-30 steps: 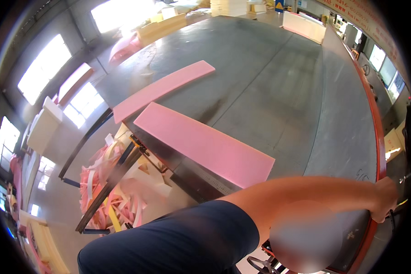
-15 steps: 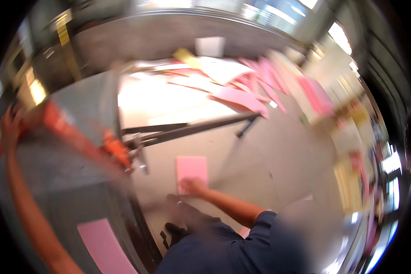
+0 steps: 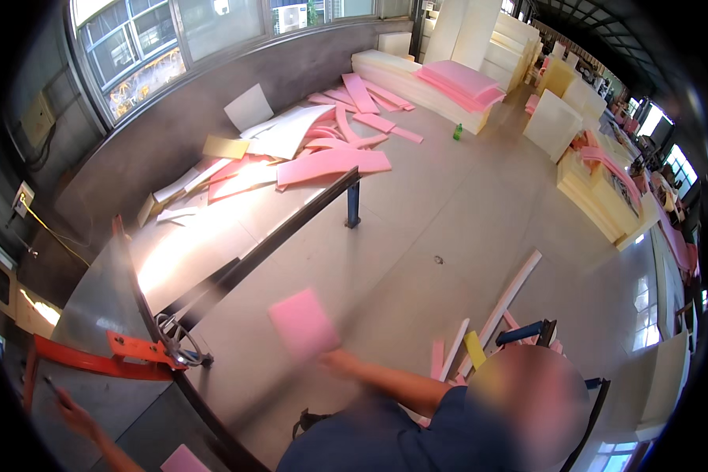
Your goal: The person gathers pink foam sheets from the floor, places them on a cutting table, and uses a straightedge and marker to measure and mark cut lines. The person then uses a manual guillotine-style cutter to slice the foam into smaller rectangular pieces, repeating the process for multiple sheets.
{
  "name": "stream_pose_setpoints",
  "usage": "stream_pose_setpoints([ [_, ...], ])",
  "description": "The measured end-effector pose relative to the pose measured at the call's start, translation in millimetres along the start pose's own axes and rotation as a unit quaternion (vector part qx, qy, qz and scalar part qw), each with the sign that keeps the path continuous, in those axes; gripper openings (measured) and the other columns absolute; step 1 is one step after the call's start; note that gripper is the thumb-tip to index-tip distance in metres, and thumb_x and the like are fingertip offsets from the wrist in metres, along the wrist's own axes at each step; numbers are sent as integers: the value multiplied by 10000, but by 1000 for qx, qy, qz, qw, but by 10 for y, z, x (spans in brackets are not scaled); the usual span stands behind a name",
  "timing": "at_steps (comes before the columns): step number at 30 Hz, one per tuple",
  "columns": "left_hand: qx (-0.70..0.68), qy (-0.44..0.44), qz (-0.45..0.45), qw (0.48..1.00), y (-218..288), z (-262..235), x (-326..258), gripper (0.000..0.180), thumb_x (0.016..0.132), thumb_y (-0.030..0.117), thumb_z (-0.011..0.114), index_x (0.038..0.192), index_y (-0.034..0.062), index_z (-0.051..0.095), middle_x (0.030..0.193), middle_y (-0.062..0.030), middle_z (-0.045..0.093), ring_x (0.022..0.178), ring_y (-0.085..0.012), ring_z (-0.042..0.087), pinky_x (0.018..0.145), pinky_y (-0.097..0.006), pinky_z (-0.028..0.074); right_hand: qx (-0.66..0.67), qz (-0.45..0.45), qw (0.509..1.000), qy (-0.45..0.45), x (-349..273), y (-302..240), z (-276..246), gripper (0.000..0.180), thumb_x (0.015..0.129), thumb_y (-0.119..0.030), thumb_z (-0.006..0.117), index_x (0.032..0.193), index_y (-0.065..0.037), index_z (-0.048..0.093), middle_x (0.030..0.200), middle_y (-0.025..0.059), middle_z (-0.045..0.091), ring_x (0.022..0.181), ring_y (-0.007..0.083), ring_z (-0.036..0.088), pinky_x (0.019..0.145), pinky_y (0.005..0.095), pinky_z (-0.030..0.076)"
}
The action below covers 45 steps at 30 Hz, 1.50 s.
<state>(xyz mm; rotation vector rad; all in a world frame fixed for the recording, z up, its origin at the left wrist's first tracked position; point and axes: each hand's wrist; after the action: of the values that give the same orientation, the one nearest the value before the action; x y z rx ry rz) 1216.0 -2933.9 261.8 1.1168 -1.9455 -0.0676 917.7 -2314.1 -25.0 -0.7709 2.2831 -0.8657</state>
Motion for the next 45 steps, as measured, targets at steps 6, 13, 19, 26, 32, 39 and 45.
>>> stream_pose_setpoints([
  [6, -87, -183, -72, 977, 1539, 372, -2813, 396, 946, 389, 524, 931, 1, 600, 777, -132, 641, 723, -231, 619, 663, -357, 473, 32, 36, 999, 17, -89, 768, -643, 307, 872, -363, 547, 1002, -116, 674, 991, 134, 671, 916, 328, 628, 811, 439, 492],
  [13, -113, -344, -93, 928, 2832, 528, -4319, 295, 878, 305, 617, 800, 20, 608, 644, -78, 638, 579, -193, 595, 570, -330, 451, 8, 93, 995, 24, -234, 974, -1394, 324, 875, -380, 545, 1020, -127, 685, 991, 128, 675, 934, 325, 628, 829, 428, 493],
  [19, -125, -354, -67, 924, 3148, 586, -4439, 251, 828, 267, 670, 772, 30, 611, 584, -63, 621, 539, -169, 580, 536, -319, 431, 27, 21, 999, 17, -176, 947, -942, 311, 871, -373, 554, 995, -123, 690, 984, 132, 674, 945, 326, 622, 827, 436, 490],
  [26, -109, -362, -84, 922, 3158, 469, -4496, 215, 818, 218, 684, 756, 28, 606, 562, -59, 603, 503, -165, 562, 514, -309, 424, 15, -42, 999, -28, -257, 975, -783, 321, 862, -374, 551, 1001, -110, 667, 957, 141, 667, 935, 326, 620, 813, 451, 489],
  [32, -53, -327, 39, 943, 3231, 442, -4488, 220, 830, 207, 683, 770, 14, 596, 589, -62, 585, 514, -165, 551, 513, -312, 421, 7, 0, 999, -36, -232, 960, -1070, 320, 869, -386, 542, 989, -123, 681, 976, 137, 669, 945, 325, 619, 808, 448, 492],
  [39, -62, -318, 42, 945, 2813, 355, -4506, 247, 852, 240, 645, 774, 14, 587, 685, -107, 596, 632, -232, 583, 601, -347, 457, -15, 11, 1000, -22, -16, 1021, -1070, 328, 883, -389, 533, 1025, -136, 685, 976, 134, 675, 935, 326, 626, 809, 446, 492],
  [45, 127, -327, 41, 936, 1369, -98, -4833, 221, 881, 223, 579, 945, 12, 570, 741, -137, 583, 677, -285, 570, 627, -376, 466, -51, -34, 997, -43, 78, 592, -950, 325, 873, -374, 542, 988, -104, 682, 926, 145, 676, 879, 347, 632, 794, 459, 489],
])
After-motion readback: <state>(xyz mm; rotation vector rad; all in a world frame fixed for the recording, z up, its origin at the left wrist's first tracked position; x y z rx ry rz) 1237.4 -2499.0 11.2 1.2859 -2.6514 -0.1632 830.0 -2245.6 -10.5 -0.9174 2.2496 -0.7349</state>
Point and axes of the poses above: each hand's wrist, its own x-axis towards the middle knuckle, its own z-axis out of the palm, y = z × x
